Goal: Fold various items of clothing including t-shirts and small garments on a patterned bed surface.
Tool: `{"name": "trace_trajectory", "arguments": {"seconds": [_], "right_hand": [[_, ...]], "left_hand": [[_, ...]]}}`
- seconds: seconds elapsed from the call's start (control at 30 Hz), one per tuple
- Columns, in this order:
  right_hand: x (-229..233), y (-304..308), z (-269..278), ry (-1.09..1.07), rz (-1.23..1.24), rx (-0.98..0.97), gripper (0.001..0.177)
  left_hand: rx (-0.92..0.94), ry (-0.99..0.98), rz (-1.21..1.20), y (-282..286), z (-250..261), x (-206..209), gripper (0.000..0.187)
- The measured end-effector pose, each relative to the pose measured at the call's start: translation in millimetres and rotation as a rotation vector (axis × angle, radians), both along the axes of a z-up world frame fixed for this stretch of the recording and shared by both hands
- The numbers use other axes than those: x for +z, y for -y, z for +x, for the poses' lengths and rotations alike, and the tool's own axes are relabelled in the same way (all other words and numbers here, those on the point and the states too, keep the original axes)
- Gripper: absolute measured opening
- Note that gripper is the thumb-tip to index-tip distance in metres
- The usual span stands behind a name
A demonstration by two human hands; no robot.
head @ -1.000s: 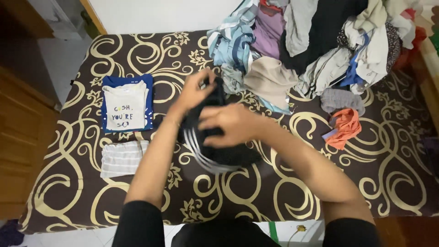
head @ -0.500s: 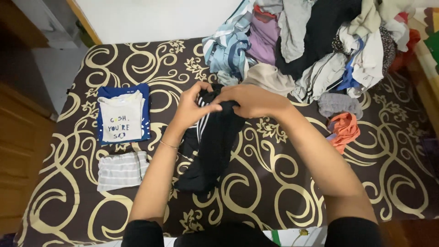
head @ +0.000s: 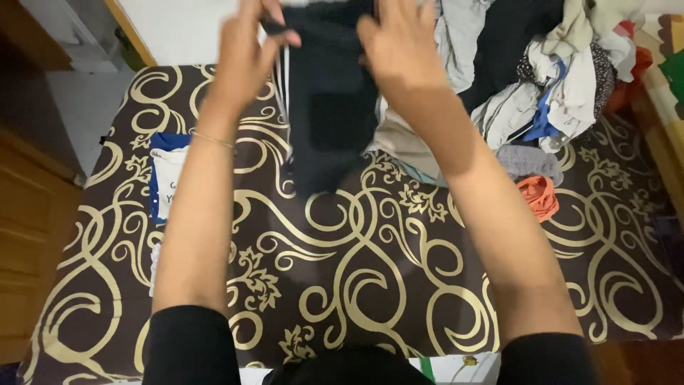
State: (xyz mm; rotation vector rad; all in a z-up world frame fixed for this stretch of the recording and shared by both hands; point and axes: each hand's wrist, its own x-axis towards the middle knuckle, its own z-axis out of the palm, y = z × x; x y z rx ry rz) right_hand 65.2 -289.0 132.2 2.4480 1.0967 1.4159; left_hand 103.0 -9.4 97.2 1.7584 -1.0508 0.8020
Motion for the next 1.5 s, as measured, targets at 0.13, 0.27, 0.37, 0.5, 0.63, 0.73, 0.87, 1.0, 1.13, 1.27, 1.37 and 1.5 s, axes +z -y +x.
{"name": "trace_trajectory", "arguments": {"seconds": [0.13,0.27,0.37,0.5,0.63,0.73,0.87,1.0,1.13,1.27,1.37,1.5], "right_hand": [[12.4,-3.0,-45.2,0.127,0.021,-0.036,0.016],[-94.1,1.3,-67.8,0.097,0.008,-0.057,0.02],[-225.2,17.1,-81.6,-0.234,-0.047,-0.112,0.007],[-312.0,37.0,-116.9,-0.224,-0.243,-0.036,0.008],[-275.9,43.0,-119.5,-0.651,-0.008,0.396,0.027],[-305.5,61.1,-104.6,-1.322,-0.079,0.284,0.021],[-246.6,50.4,-104.4,-1.811,-0.111,0.134,0.021],[-213.6,56.9,-35.4,-1.298,-0.04,0.333,0.029],[-118.2,31.9,19.0,-0.801,0.58,0.356,0.032],[-79.4,21.3,73.4,-0.684,0.625,0.478,0.053],[-78.4,20.3,104.6,-0.77,0.737,0.628,0.04],[-71.4,15.4,80.5,-1.068,0.934,0.761,0.034]], "left_hand": [[-0.032,0.081,-0.046,-1.3,-39.4,16.7,0.027],[0.235,0.091,0.179,6.6,-96.0,-59.0,0.046],[0.169,-0.015,0.326,12.9,-113.6,-160.3,0.037],[0.087,-0.34,0.499,21.5,-132.9,-276.1,0.036],[0.029,-0.446,0.559,27.8,-151.8,-294.4,0.031],[0.006,-0.641,0.749,34.8,-170.7,-244.1,0.036],[-0.032,-0.849,0.98,31.9,-181.9,-195.9,0.047],[0.05,-0.755,0.876,-4.3,-86.7,-240.9,0.043],[0.357,-0.465,0.242,-20.9,-19.2,-115.7,0.013],[0.191,-0.242,0.065,-13.2,15.6,-52.3,0.03],[0.084,-0.18,-0.124,-6.8,21.6,-59.0,0.038],[0.113,-0.178,-0.237,1.6,9.8,-66.9,0.038]]}}
